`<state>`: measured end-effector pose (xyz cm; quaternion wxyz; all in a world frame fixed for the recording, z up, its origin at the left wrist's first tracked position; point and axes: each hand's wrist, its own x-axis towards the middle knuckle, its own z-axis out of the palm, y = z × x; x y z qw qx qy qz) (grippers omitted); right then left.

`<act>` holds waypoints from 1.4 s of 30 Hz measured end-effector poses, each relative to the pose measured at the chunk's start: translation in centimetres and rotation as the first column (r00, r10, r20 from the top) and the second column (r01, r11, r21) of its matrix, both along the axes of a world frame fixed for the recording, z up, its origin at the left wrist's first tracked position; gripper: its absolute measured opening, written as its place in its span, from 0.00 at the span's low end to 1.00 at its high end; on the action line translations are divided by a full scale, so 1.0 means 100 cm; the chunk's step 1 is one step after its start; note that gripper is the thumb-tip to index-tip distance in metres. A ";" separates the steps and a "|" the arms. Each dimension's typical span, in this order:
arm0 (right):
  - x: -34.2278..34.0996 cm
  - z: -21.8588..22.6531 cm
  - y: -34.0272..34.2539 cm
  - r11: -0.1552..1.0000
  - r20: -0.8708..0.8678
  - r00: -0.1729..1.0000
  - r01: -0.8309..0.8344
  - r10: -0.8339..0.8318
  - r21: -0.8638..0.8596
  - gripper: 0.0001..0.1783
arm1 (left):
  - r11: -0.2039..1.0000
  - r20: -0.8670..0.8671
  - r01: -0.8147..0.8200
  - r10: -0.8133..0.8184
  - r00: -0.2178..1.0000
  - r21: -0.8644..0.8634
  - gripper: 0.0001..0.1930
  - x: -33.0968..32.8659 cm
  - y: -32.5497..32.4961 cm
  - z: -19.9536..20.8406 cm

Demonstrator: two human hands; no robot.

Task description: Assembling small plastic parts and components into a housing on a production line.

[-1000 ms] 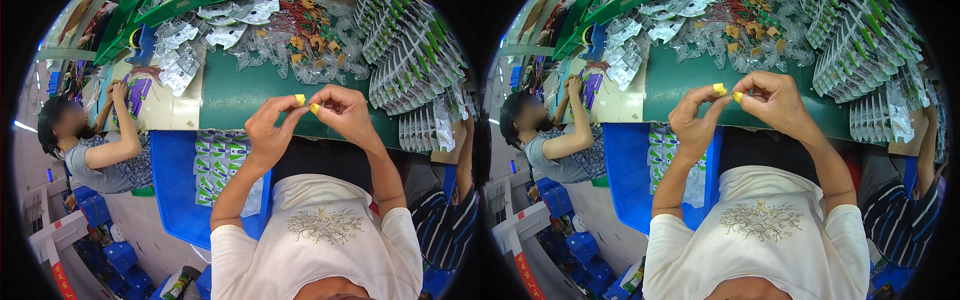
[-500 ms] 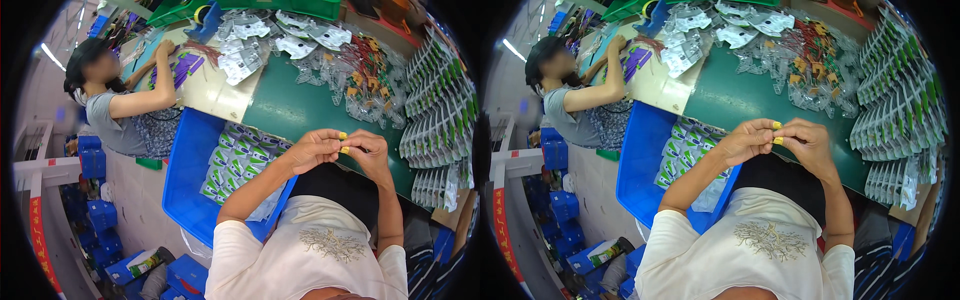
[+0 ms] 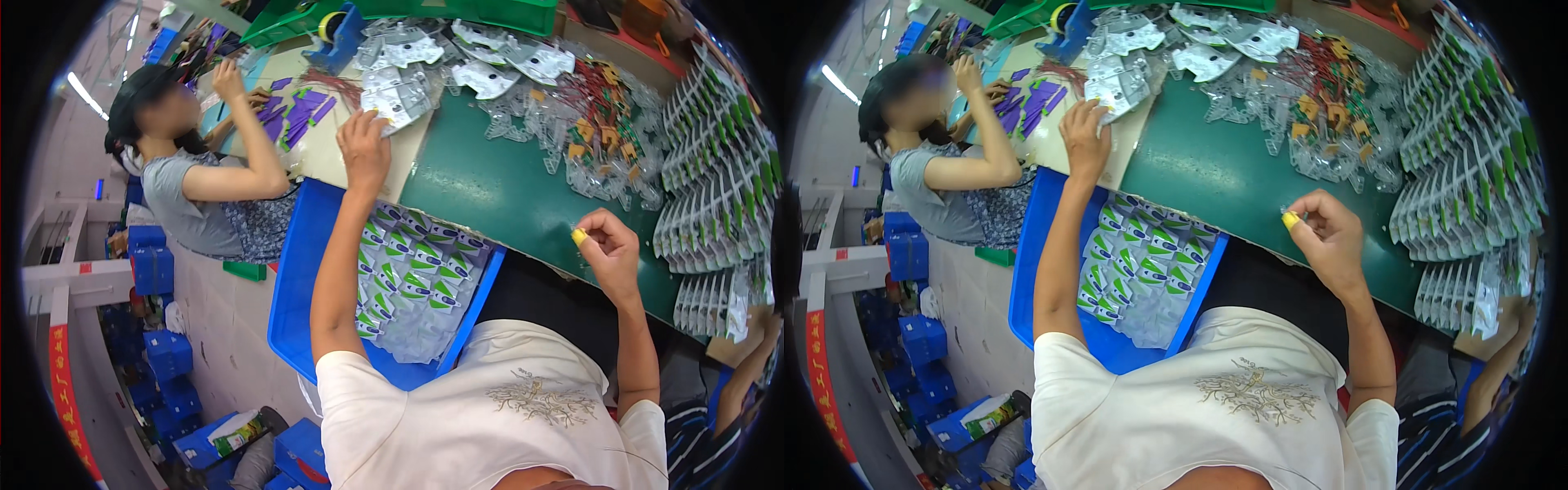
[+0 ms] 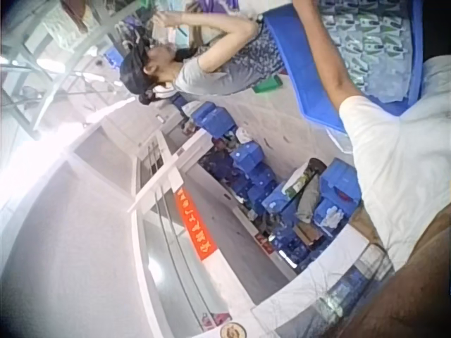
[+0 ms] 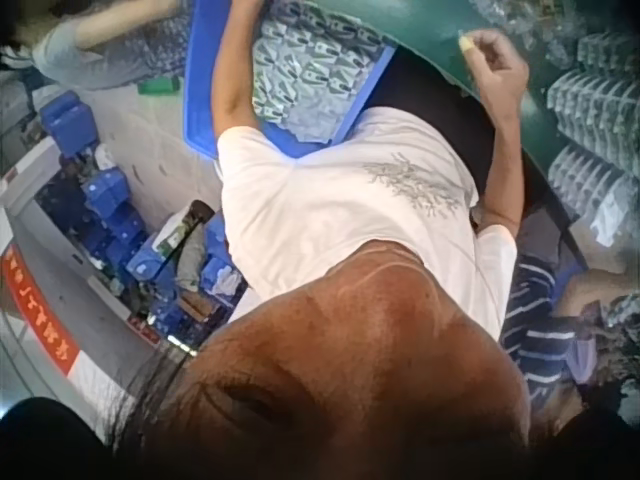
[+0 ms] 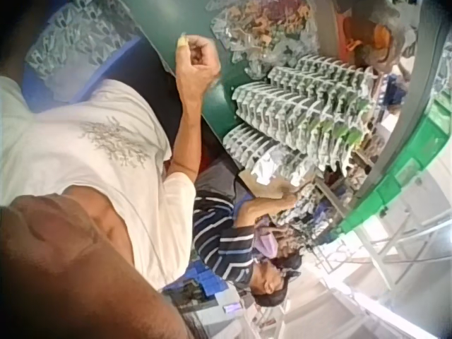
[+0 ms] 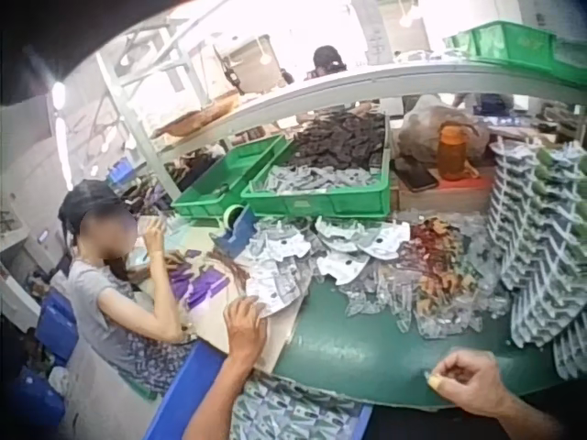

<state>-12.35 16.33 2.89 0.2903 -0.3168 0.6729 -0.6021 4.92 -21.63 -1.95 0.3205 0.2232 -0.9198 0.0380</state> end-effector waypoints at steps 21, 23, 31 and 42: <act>0.001 -0.021 -0.013 0.987 -0.773 0.615 -0.062 0.155 0.148 0.05 | 0.784 -0.022 0.545 -0.566 0.824 0.298 0.24 -0.022 0.236 -0.011; -0.001 -0.025 -0.021 0.973 -0.816 0.534 -0.072 0.223 0.218 0.05 | 0.787 -0.020 0.547 -0.566 0.824 0.286 0.24 -0.023 0.237 -0.011; 0.000 -0.024 -0.015 0.891 -0.779 0.436 -0.165 0.451 0.424 0.09 | 0.616 -0.266 0.669 -0.621 0.737 0.415 0.14 -0.048 0.178 0.001; 0.007 -0.018 -0.018 0.909 -0.770 0.494 -0.120 0.404 0.400 0.10 | 0.798 -0.243 0.379 -0.296 0.924 0.469 0.10 -0.113 0.103 -0.012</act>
